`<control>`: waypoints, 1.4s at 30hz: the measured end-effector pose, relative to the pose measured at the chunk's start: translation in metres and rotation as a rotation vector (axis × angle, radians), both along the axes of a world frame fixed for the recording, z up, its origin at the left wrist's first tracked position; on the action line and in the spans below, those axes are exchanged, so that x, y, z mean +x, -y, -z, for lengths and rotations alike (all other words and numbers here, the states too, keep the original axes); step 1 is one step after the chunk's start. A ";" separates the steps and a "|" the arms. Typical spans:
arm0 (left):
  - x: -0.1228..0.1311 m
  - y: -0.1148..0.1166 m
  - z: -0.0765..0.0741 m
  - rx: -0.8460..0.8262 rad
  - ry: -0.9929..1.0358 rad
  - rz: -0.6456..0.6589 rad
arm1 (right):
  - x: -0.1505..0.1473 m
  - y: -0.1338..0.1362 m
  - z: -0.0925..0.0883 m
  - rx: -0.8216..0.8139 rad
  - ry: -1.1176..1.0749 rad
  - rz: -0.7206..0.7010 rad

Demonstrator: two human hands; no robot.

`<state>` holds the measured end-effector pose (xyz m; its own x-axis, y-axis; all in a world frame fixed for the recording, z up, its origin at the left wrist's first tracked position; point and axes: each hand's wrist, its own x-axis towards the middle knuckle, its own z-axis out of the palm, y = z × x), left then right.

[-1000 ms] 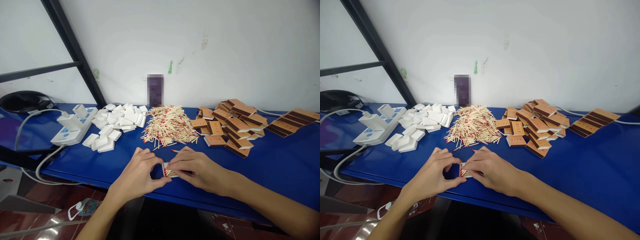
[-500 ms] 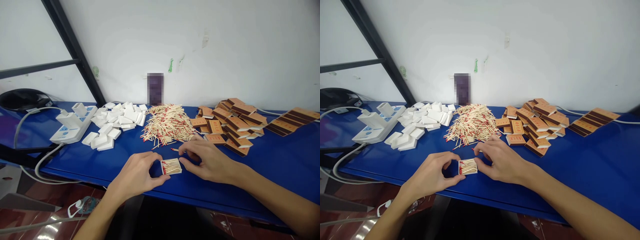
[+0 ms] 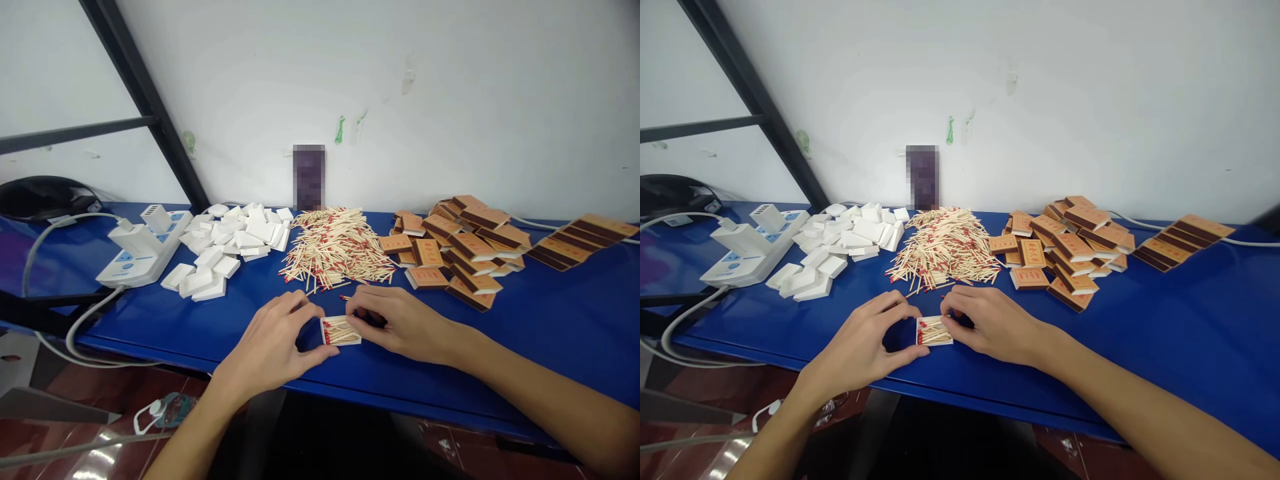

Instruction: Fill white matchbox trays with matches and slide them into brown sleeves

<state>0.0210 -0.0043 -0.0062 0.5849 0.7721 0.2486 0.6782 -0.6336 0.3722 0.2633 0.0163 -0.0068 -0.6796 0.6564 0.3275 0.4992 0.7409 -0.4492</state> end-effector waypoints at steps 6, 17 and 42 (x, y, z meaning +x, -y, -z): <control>0.000 0.001 0.000 -0.009 0.029 0.064 | 0.002 0.002 -0.004 -0.029 0.037 -0.051; -0.004 -0.001 -0.002 -0.049 0.018 0.216 | -0.001 0.004 -0.006 -0.137 0.015 -0.079; -0.002 0.003 -0.001 -0.080 0.078 0.081 | 0.016 -0.013 0.005 -0.044 0.261 0.228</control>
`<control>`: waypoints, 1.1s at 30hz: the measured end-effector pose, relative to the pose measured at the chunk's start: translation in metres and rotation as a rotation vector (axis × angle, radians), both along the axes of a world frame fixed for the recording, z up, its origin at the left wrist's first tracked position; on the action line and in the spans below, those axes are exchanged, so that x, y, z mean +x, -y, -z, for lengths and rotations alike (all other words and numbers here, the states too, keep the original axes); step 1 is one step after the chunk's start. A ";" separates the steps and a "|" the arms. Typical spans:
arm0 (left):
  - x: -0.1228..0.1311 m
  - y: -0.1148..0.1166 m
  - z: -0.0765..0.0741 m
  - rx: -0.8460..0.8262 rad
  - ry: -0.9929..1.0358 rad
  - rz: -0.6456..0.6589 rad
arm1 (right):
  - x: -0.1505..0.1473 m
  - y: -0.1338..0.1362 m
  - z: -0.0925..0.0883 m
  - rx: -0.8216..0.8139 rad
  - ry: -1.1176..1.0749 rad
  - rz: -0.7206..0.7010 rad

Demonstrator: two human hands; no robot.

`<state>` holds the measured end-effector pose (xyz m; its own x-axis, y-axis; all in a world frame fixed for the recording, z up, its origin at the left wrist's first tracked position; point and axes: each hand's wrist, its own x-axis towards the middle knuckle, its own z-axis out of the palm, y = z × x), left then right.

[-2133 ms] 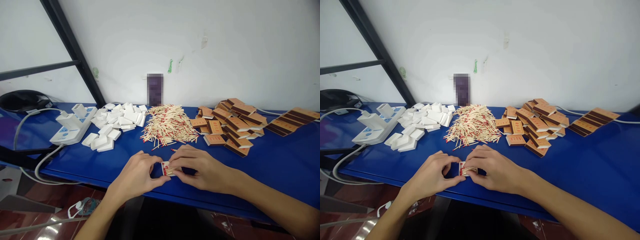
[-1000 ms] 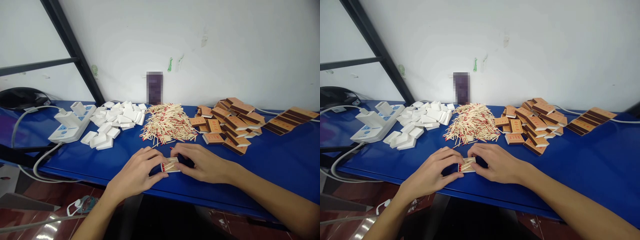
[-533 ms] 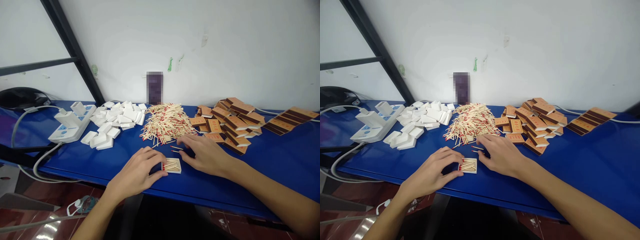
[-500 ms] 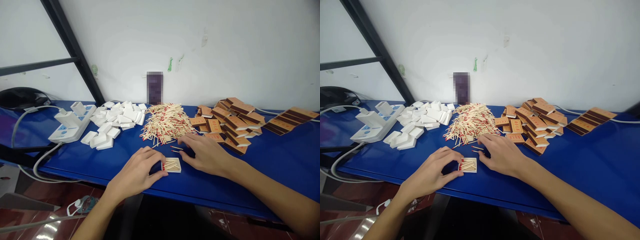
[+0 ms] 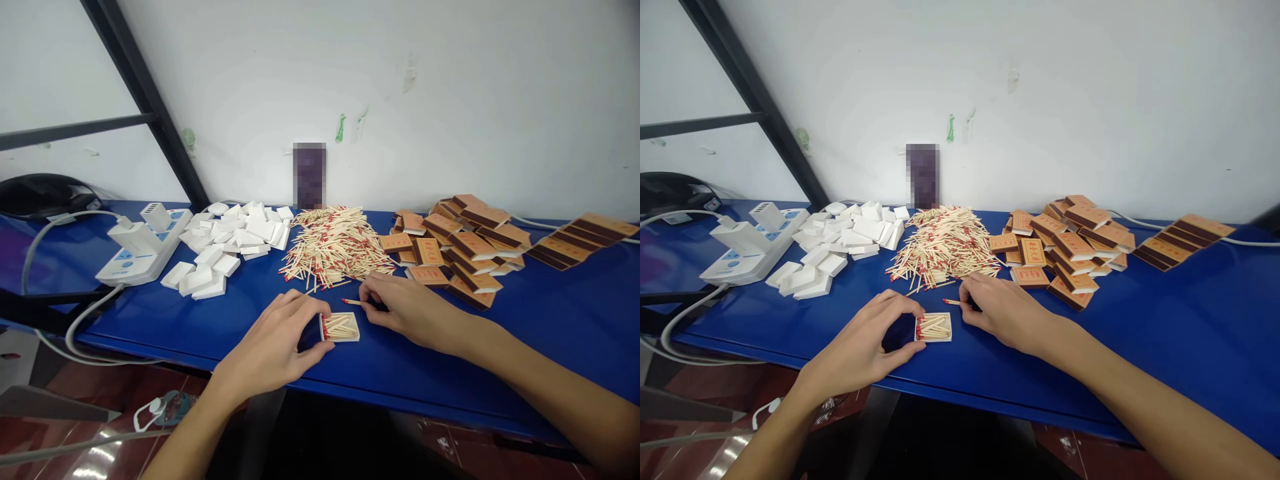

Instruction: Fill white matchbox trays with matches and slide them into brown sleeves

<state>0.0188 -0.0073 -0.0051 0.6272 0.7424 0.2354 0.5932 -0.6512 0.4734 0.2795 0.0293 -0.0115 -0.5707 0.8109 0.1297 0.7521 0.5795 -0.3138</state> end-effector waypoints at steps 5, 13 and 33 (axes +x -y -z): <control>-0.001 -0.002 0.002 0.026 0.010 0.004 | -0.002 0.001 -0.001 0.092 -0.074 -0.048; -0.002 -0.002 0.005 0.117 0.070 0.045 | -0.022 0.023 -0.013 0.093 -0.198 -0.213; -0.001 -0.003 0.005 0.137 0.001 0.030 | -0.025 0.023 0.001 0.255 -0.134 -0.271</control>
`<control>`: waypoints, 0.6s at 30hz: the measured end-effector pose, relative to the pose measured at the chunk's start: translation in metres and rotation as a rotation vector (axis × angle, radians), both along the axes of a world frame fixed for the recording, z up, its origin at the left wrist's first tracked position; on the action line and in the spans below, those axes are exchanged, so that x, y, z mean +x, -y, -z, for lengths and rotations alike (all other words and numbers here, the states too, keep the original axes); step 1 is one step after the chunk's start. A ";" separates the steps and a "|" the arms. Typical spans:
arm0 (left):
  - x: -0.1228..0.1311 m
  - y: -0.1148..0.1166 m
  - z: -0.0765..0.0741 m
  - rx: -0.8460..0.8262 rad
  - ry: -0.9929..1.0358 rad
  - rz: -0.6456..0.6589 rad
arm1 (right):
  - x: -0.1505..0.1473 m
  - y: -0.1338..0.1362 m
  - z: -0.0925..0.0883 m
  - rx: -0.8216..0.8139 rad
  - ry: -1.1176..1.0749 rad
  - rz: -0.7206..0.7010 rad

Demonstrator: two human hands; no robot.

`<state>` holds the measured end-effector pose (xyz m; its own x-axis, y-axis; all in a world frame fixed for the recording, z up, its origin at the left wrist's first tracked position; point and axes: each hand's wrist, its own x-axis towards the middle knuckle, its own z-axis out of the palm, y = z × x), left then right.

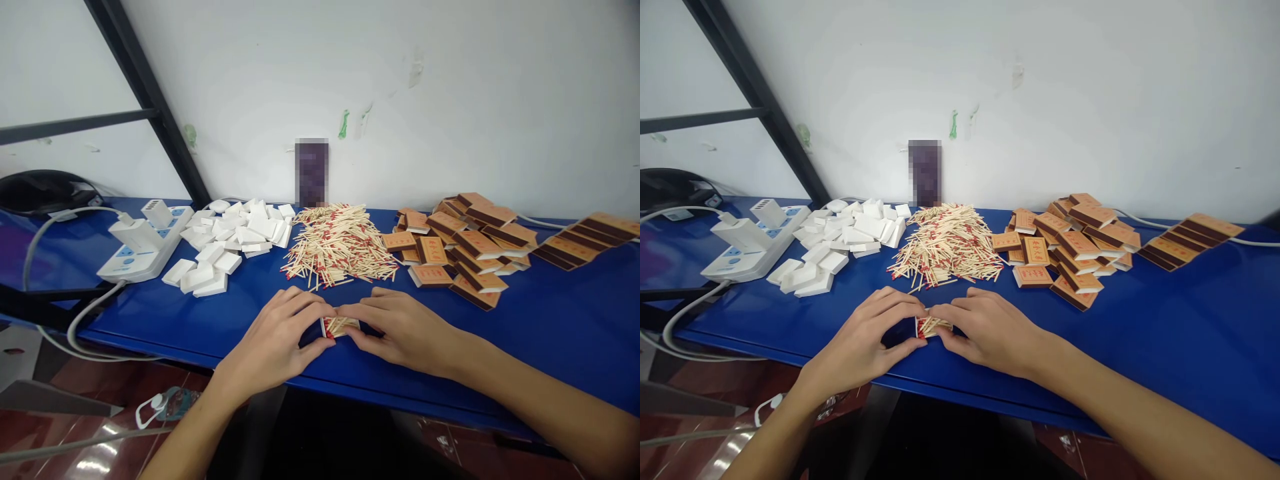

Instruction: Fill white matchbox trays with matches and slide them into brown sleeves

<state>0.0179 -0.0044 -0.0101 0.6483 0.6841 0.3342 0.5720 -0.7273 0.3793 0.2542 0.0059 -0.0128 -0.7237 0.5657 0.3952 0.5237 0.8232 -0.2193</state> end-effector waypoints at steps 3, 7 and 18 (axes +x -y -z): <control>0.000 0.000 0.000 0.010 0.003 -0.002 | 0.000 0.001 -0.002 -0.063 -0.013 0.028; 0.000 0.000 0.001 0.024 0.003 -0.003 | 0.001 0.002 -0.002 -0.165 -0.065 0.044; 0.000 0.000 0.001 0.015 -0.028 -0.013 | -0.003 0.002 0.003 -0.042 -0.087 0.059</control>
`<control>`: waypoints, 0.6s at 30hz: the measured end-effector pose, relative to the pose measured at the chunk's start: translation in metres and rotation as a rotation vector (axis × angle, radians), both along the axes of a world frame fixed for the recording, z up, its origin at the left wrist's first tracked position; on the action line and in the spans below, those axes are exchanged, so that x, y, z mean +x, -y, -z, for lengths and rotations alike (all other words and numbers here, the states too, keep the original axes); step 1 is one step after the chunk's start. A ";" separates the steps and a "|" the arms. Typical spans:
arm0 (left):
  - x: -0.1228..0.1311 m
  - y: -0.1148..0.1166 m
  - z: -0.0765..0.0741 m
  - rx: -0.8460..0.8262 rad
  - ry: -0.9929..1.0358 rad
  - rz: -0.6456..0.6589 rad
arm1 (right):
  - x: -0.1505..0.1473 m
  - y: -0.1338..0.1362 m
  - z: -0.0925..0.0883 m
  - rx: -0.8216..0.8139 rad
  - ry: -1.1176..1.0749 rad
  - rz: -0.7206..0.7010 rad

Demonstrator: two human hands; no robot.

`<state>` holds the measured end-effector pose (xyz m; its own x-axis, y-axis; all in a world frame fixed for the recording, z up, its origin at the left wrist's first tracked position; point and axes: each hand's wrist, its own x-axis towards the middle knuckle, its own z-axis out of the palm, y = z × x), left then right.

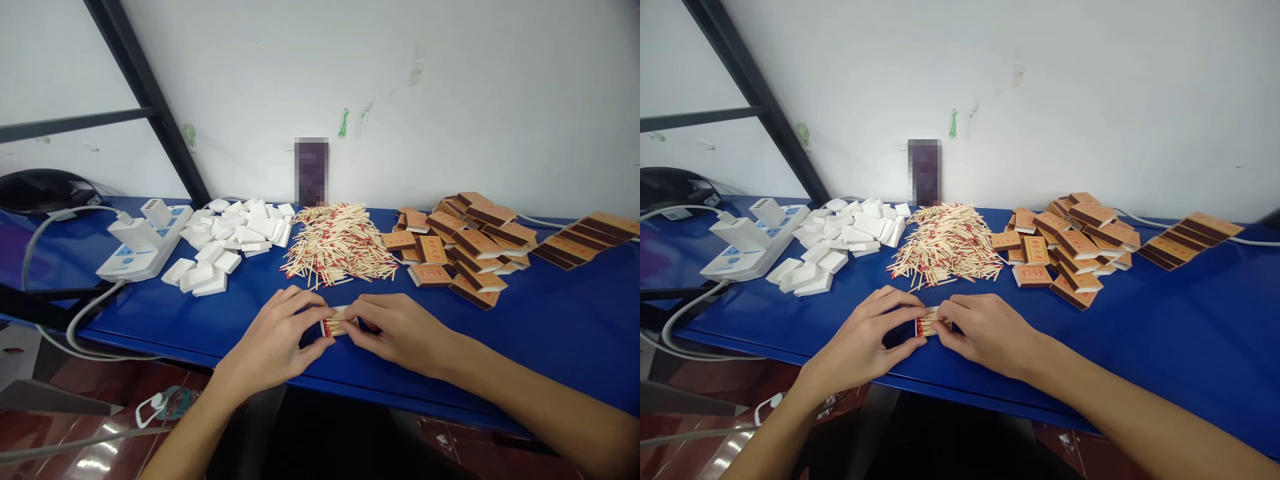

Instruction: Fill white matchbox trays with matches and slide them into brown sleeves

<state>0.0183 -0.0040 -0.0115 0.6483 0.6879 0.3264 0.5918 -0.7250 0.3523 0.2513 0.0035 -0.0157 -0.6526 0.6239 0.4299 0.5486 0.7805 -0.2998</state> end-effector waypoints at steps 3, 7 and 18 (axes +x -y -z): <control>0.001 0.000 -0.001 -0.011 -0.016 0.000 | 0.000 0.001 -0.002 -0.049 0.028 -0.004; 0.002 0.001 -0.003 -0.035 -0.031 0.006 | 0.000 0.002 -0.005 -0.083 0.057 -0.035; 0.002 0.005 -0.010 -0.086 0.000 0.005 | 0.009 -0.019 0.003 -0.002 0.046 0.115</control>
